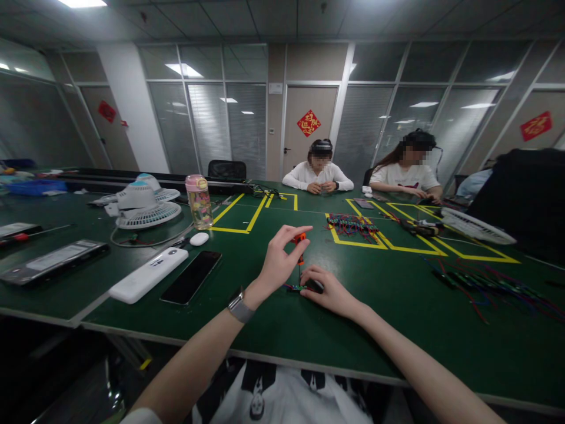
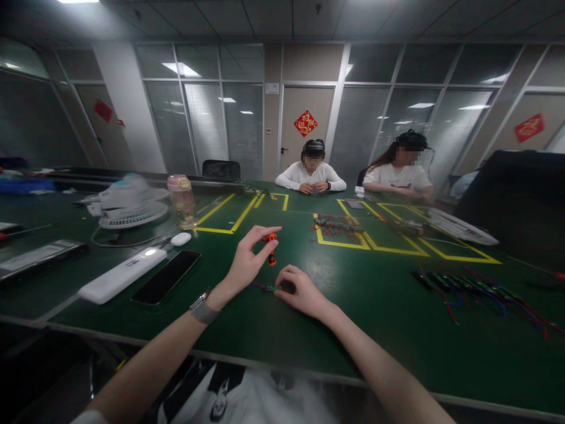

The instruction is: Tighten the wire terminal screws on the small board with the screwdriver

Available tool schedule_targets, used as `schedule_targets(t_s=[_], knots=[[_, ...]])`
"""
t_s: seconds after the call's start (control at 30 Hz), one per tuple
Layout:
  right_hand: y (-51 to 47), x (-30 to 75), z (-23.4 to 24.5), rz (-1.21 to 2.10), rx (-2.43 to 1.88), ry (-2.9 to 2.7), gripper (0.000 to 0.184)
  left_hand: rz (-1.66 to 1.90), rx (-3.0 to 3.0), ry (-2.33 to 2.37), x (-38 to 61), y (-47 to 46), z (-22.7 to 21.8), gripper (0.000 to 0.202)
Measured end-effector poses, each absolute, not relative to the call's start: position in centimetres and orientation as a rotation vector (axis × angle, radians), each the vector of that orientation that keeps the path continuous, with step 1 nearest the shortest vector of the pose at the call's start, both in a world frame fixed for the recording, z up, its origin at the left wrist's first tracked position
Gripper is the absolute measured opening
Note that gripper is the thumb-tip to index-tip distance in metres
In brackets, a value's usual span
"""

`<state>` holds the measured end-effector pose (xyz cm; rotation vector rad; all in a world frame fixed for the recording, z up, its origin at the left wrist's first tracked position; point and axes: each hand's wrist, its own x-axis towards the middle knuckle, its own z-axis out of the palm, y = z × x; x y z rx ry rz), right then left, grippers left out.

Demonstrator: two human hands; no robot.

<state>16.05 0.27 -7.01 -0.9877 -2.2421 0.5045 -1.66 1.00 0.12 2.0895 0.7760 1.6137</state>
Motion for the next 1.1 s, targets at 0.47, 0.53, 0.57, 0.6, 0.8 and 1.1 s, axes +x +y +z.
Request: schedule_targets(t_s=[0.47,0.53,0.57,0.6,0.8,1.1], knots=[[0.52,16.12,-7.32,0.499,-0.965,-2.248,0.005,1.657,2.067,0.754,-1.67,0.91,0.08,0.024],[0.53,16.13,-7.32,0.495,-0.963,-2.251,0.004,1.659,2.08,0.758,-1.71,0.78,0.18,0.023],[0.53,16.14,-7.32,0.493,-0.962,-2.25,0.004,1.646,2.081,0.742,-1.72,0.76,0.19,0.025],[0.53,16.14,-7.32,0.492,-0.962,-2.249,0.004,1.631,2.079,0.717,-1.72,0.77,0.19,0.028],[0.53,16.12,-7.39,0.491,-0.966,-2.254,0.005,1.672,2.066,0.735,-1.68,0.92,0.12,0.023],[0.4,16.08,-7.07,0.496,-0.966,-2.255,0.004,1.606,2.048,0.652,-1.69,0.85,0.1,0.029]])
